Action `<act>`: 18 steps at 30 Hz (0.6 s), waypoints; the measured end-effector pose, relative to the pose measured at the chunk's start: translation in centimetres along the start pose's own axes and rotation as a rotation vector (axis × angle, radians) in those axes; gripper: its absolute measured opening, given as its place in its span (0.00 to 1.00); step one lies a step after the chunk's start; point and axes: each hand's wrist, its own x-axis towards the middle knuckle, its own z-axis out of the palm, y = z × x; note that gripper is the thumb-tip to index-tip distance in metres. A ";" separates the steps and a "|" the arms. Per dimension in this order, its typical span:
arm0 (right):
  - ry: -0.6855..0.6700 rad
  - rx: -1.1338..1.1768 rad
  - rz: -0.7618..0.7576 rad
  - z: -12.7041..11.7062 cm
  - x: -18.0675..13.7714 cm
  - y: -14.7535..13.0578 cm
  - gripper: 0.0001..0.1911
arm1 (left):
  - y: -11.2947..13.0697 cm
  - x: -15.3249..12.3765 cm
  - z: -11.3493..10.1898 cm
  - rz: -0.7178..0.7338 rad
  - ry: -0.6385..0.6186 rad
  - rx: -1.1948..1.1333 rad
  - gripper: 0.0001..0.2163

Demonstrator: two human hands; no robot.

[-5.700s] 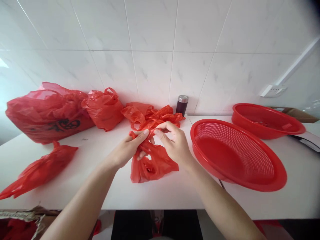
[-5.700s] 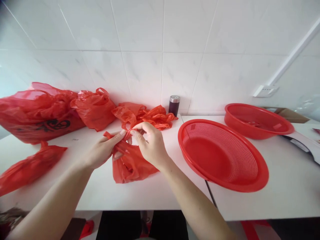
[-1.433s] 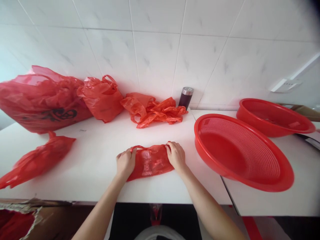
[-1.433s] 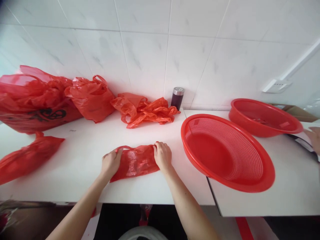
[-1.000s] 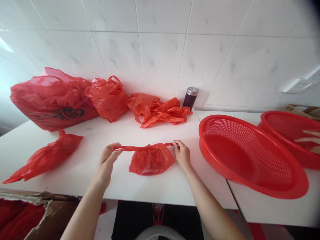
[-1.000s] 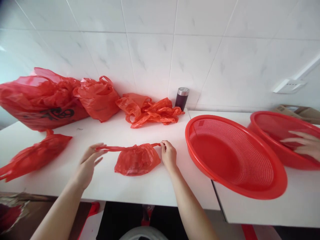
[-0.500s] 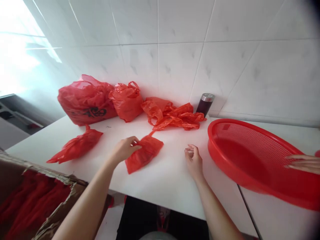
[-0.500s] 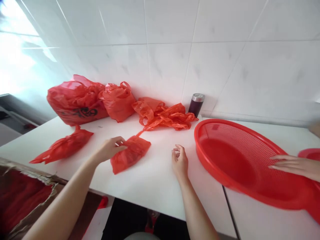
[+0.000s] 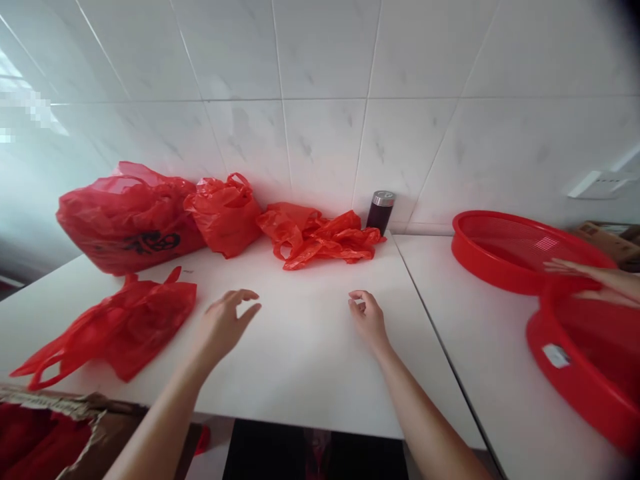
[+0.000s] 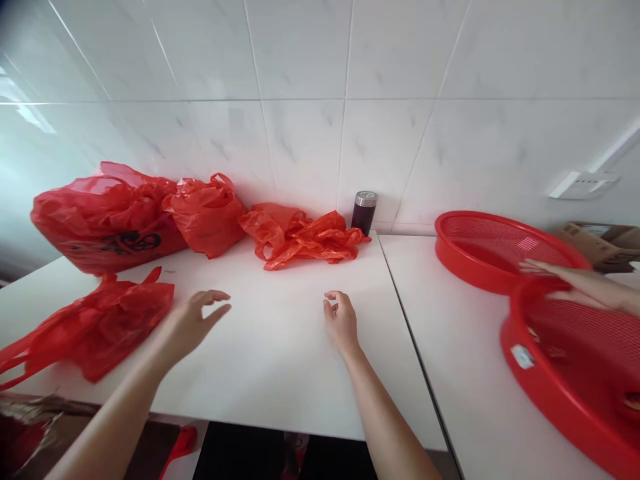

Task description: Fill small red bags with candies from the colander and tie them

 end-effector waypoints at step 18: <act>-0.201 -0.136 -0.456 -0.3 4.0 -7.4 0.05 | 5.6 -0.7 4.8 -0.080 0.078 -0.609 0.18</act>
